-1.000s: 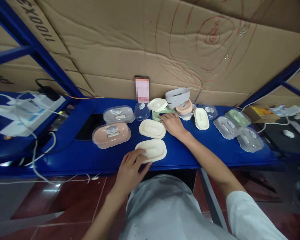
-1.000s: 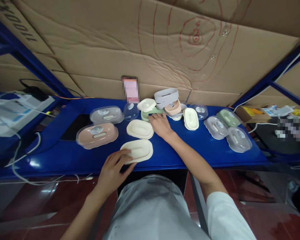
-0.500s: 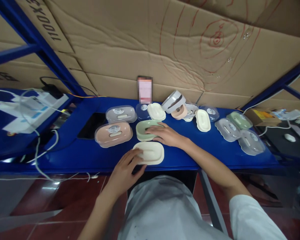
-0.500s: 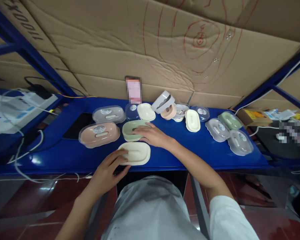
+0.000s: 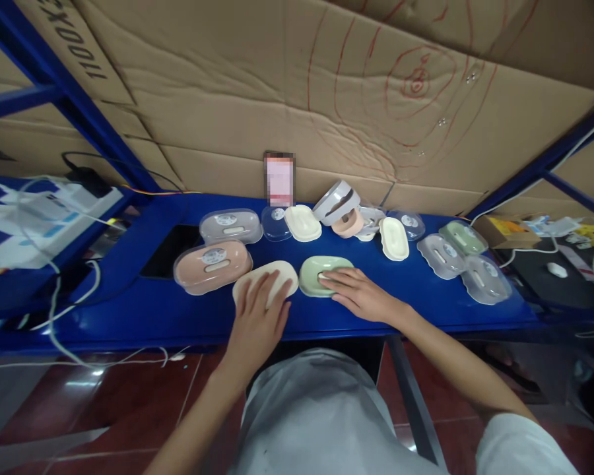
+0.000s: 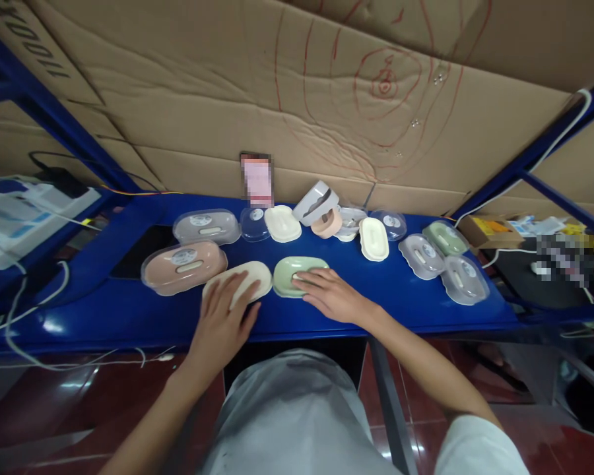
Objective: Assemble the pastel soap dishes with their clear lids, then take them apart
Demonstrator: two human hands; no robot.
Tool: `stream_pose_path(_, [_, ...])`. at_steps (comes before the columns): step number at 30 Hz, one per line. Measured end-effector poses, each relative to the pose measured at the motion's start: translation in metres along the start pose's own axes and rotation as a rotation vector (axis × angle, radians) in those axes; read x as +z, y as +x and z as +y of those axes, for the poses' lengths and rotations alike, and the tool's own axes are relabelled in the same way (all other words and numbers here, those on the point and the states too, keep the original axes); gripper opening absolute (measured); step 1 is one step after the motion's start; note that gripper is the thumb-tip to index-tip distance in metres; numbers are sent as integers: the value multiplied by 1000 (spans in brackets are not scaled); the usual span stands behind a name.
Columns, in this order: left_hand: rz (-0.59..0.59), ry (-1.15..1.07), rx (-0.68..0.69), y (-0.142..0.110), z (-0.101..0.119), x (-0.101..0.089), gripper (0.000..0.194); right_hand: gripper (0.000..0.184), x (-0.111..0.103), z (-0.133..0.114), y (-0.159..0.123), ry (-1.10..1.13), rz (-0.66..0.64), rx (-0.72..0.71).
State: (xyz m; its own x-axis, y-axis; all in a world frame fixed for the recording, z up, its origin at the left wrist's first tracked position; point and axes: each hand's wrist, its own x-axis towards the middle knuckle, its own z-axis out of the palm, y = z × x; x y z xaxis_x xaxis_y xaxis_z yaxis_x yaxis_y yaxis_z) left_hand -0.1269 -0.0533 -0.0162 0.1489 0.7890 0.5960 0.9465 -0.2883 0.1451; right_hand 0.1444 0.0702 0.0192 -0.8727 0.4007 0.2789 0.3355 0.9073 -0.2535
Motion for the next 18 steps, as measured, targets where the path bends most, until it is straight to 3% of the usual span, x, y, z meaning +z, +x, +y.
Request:
stream_pose_path(2, [-80,-67,116,7,13,2,47,45,-7,4,16,118,76,-7])
stream_pose_path(5, [-193,-165,230,10,29,7,42,42,-6,18,69,76,175,19])
stream_pose_path(7, [-223,-220,252,10,34,10,37,42,6,28,116,-65,131,34])
stream_pose_path(9, [-225,-261,250,8,35,12,33,58,22,35,161,-197,52,69])
stream_pose_path(12, [-188,-323,233,6,32,11,28,64,42,36,204,-261,-21,121])
stream_pose_path(15, [-139,-392,185,3,29,10,18,47,38,33,200,-238,-25,113])
stream_pose_path(18, [-76,-417,114,-1,27,9,13,45,13,25,147,-114,95,75])
